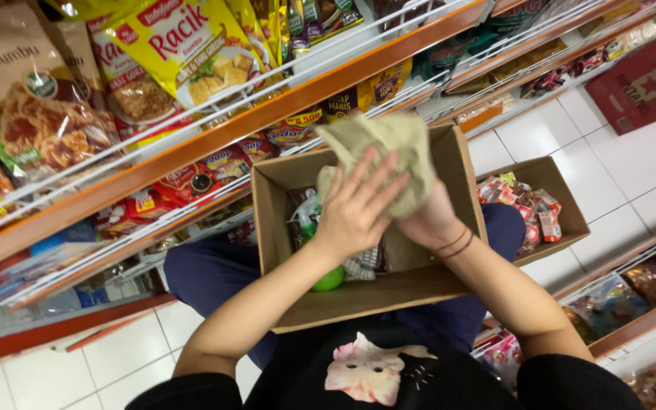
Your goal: The person removes seasoning and snack packets from a cardboard box, wipes them with a cloth, scans them using a handheld scanner, and places them back into the box or onto a shelf.
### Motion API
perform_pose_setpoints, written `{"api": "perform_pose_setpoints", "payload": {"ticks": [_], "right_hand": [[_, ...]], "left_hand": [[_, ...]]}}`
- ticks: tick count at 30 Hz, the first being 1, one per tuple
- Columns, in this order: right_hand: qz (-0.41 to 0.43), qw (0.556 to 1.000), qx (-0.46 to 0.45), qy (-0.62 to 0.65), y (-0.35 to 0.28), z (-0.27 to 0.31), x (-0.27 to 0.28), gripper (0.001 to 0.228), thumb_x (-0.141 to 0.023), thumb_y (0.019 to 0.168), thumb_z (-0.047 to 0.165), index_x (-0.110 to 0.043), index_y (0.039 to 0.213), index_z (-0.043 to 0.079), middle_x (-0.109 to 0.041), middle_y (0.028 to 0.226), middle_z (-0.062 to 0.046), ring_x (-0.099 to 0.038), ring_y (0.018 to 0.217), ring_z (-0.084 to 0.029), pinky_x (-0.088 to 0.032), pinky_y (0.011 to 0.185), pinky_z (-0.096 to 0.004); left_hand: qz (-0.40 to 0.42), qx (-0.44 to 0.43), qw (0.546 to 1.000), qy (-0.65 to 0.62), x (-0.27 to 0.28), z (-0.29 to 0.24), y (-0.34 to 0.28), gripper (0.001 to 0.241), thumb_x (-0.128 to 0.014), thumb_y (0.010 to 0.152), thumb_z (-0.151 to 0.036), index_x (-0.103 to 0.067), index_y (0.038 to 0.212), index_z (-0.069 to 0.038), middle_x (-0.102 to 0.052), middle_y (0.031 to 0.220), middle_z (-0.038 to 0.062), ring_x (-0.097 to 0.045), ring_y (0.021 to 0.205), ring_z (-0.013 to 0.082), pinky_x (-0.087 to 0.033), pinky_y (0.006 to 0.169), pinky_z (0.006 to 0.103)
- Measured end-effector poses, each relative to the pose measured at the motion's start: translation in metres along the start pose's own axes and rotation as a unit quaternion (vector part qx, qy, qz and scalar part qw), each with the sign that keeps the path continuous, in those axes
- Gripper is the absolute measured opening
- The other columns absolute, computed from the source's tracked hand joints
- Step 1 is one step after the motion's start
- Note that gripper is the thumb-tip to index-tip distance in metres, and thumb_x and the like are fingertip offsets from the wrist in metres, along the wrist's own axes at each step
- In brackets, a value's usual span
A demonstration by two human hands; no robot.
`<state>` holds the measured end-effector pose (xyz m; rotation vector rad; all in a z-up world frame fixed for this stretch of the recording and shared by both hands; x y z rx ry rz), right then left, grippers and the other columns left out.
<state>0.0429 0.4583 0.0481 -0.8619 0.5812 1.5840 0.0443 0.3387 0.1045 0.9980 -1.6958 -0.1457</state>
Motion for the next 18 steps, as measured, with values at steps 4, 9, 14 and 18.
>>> {"api": "perform_pose_setpoints", "payload": {"ticks": [4, 9, 14, 18], "right_hand": [[-0.046, 0.999, -0.016, -0.009, -0.007, 0.001, 0.008, 0.060, -0.033, 0.108, 0.044, -0.040, 0.157, 0.009, -0.048, 0.157, -0.008, -0.045, 0.145, -0.027, -0.033, 0.122, -0.046], [-0.186, 0.976, -0.078, -0.083, -0.007, -0.023, 0.020, 0.057, -0.028, 0.103, 0.045, -0.038, 0.154, 0.022, -0.049, 0.153, -0.002, -0.047, 0.139, -0.023, -0.035, 0.119, -0.047], [-0.054, 0.998, 0.010, -0.023, 0.003, 0.024, -0.008, 0.060, -0.025, 0.111, 0.043, -0.038, 0.159, 0.008, -0.048, 0.159, -0.009, -0.045, 0.146, -0.027, -0.031, 0.126, -0.046], [-0.034, 0.999, 0.031, 0.026, 0.002, 0.039, -0.021, 0.071, -0.021, 0.107, 0.053, -0.038, 0.158, 0.006, -0.045, 0.160, -0.009, -0.045, 0.148, -0.028, -0.032, 0.126, -0.045]], "left_hand": [[0.000, 0.093, 0.993, -0.076, 0.000, 0.013, 0.003, 0.072, -0.069, 0.087, -0.017, -0.049, 0.156, -0.013, -0.034, 0.170, 0.007, -0.033, 0.160, 0.0339, -0.032, 0.126, 0.0651], [-0.061, 0.056, 0.996, -0.012, 0.008, 0.008, 0.012, 0.063, -0.071, 0.092, -0.022, -0.051, 0.153, -0.020, -0.027, 0.170, 0.008, -0.025, 0.159, 0.0351, -0.026, 0.124, 0.0659], [0.050, -0.026, 0.998, 0.016, -0.006, 0.000, -0.001, 0.071, -0.071, 0.084, -0.021, -0.054, 0.153, -0.020, -0.038, 0.166, 0.004, -0.034, 0.156, 0.0298, -0.035, 0.119, 0.0612], [0.040, -0.037, 0.998, 0.034, -0.003, -0.004, -0.006, 0.071, -0.072, 0.087, -0.020, -0.052, 0.155, -0.019, -0.043, 0.165, 0.004, -0.039, 0.156, 0.0269, -0.039, 0.118, 0.0591]]}}
Point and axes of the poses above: each hand's wrist, its own y-axis towards the middle knuckle, its own x-axis out of the back of the hand, z = x × y, the point moved 7 cm from there along y, towards the middle knuckle
